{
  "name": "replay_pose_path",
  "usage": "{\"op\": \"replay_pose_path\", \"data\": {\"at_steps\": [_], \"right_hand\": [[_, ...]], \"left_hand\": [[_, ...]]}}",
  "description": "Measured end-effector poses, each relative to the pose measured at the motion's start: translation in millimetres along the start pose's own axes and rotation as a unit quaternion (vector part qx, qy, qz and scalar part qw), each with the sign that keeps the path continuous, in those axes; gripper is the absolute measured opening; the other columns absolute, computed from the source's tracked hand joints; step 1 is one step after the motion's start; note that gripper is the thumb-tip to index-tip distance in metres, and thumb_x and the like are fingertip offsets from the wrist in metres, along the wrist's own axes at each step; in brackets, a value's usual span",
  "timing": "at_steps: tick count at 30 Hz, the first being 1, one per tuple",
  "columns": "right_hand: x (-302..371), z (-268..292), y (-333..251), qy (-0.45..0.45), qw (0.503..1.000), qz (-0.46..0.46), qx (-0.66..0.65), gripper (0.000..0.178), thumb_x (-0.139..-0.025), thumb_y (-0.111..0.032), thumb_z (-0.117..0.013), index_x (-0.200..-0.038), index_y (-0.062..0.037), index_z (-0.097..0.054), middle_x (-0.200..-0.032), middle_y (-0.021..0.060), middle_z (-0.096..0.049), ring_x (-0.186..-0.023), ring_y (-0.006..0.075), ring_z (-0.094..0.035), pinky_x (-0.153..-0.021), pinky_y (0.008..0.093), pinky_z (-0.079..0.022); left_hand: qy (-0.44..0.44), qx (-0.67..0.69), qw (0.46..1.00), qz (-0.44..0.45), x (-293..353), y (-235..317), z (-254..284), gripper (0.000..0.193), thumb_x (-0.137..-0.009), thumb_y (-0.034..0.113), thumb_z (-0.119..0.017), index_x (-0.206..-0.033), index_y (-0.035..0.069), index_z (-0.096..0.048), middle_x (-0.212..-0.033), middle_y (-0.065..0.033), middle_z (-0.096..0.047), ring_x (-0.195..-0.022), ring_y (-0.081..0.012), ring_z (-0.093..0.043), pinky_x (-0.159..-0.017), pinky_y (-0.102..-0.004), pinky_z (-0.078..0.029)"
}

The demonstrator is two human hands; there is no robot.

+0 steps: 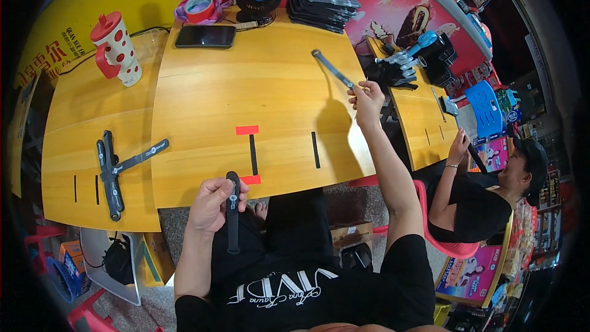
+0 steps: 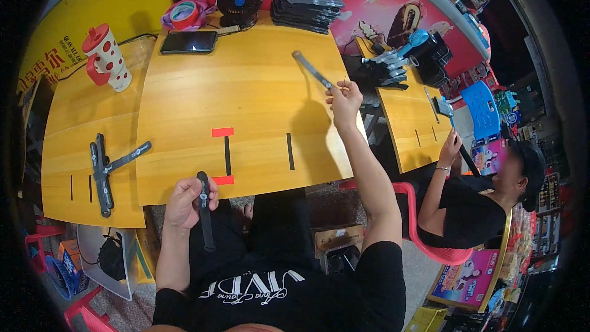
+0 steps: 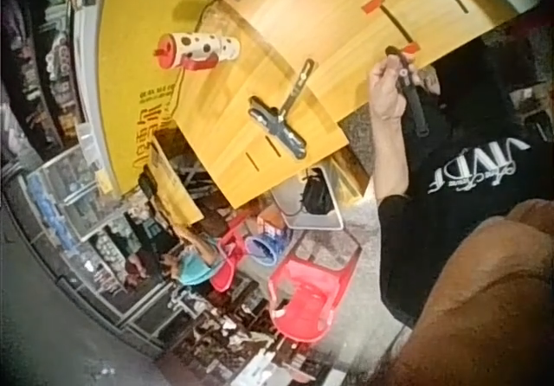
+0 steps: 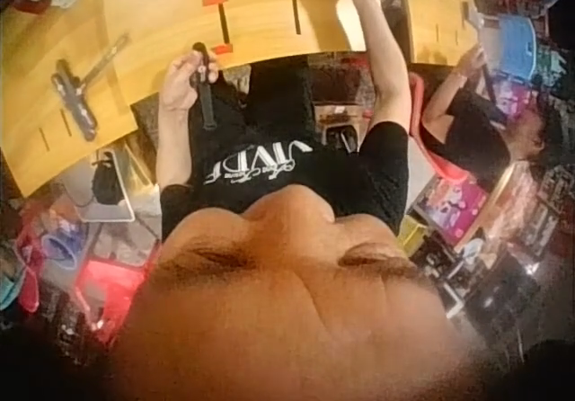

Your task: Attaching metal clips and fasteners to black webbing straps at a workbench.

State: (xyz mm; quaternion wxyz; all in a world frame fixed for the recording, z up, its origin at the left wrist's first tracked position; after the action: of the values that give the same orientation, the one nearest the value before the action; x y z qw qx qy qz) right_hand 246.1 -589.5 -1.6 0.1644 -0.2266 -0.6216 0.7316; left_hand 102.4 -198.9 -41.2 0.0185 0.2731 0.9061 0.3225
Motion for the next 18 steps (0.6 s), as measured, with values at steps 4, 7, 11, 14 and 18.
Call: {"op": "replay_pose_path", "data": {"at_steps": [4,7,11,14,18], "right_hand": [[16,1,22,0.018,0.975,-0.157,-0.155,0.008,-0.09,-0.003,-0.051,-0.097,-0.0043,-0.046,-0.07,0.0106,-0.059,-0.053,0.0139,-0.057,-0.039,0.022,-0.036],[30,-1,36,0.009,0.945,-0.216,-0.246,0.004,-0.094,-0.007,-0.046,-0.095,-0.0051,-0.043,-0.074,0.0134,-0.059,-0.053,0.0155,-0.056,-0.04,0.0227,-0.039],[61,-16,21,-0.053,0.93,-0.257,-0.257,0.012,-0.092,-0.003,-0.049,-0.102,-0.0035,-0.044,-0.076,0.016,-0.062,-0.055,0.0153,-0.058,-0.041,0.0227,-0.043],[73,-13,10,-0.115,0.945,-0.257,-0.167,0.02,-0.09,0.001,-0.05,-0.11,-0.0014,-0.046,-0.08,0.0204,-0.064,-0.057,0.0134,-0.06,-0.041,0.022,-0.043],[72,2,3,-0.235,0.942,-0.234,0.058,0.026,-0.085,0.006,-0.049,-0.11,0.0007,-0.049,-0.088,0.0245,-0.065,-0.059,0.0226,-0.063,-0.046,0.0284,-0.047]], "left_hand": [[0.033,-0.015,0.999,-0.007,5,-3,-3,0.025,-0.093,0.021,-0.059,-0.091,-0.003,-0.066,-0.08,-0.0114,-0.064,-0.063,-0.0168,-0.06,-0.06,-0.0281,-0.052],[0.04,-0.039,0.998,0.002,9,-10,-3,0.026,-0.094,0.023,-0.057,-0.091,-0.003,-0.063,-0.077,-0.0116,-0.061,-0.061,-0.0181,-0.058,-0.058,-0.0296,-0.049],[0.046,-0.031,0.998,0.002,19,-14,-5,0.026,-0.093,0.022,-0.058,-0.09,-0.003,-0.063,-0.076,-0.0114,-0.061,-0.06,-0.018,-0.058,-0.057,-0.0295,-0.049],[0.038,-0.031,0.999,0.014,22,-17,-6,0.025,-0.093,0.021,-0.058,-0.09,-0.003,-0.063,-0.077,-0.0119,-0.062,-0.06,-0.0181,-0.059,-0.058,-0.0295,-0.049],[0.045,-0.049,0.998,0.022,24,-16,-7,0.024,-0.093,0.02,-0.057,-0.09,-0.003,-0.064,-0.078,-0.0122,-0.063,-0.061,-0.018,-0.06,-0.058,-0.029,-0.051]]}}
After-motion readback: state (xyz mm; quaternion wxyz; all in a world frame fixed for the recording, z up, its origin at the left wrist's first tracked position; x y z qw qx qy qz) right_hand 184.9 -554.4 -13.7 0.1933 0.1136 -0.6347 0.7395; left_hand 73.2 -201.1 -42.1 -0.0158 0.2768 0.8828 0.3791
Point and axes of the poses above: each hand's wrist, its own x-axis away from the middle knuckle, its own z-axis out of the back of the hand, y = z × x, the point moved 7 cm from there along -x, towards the middle knuckle
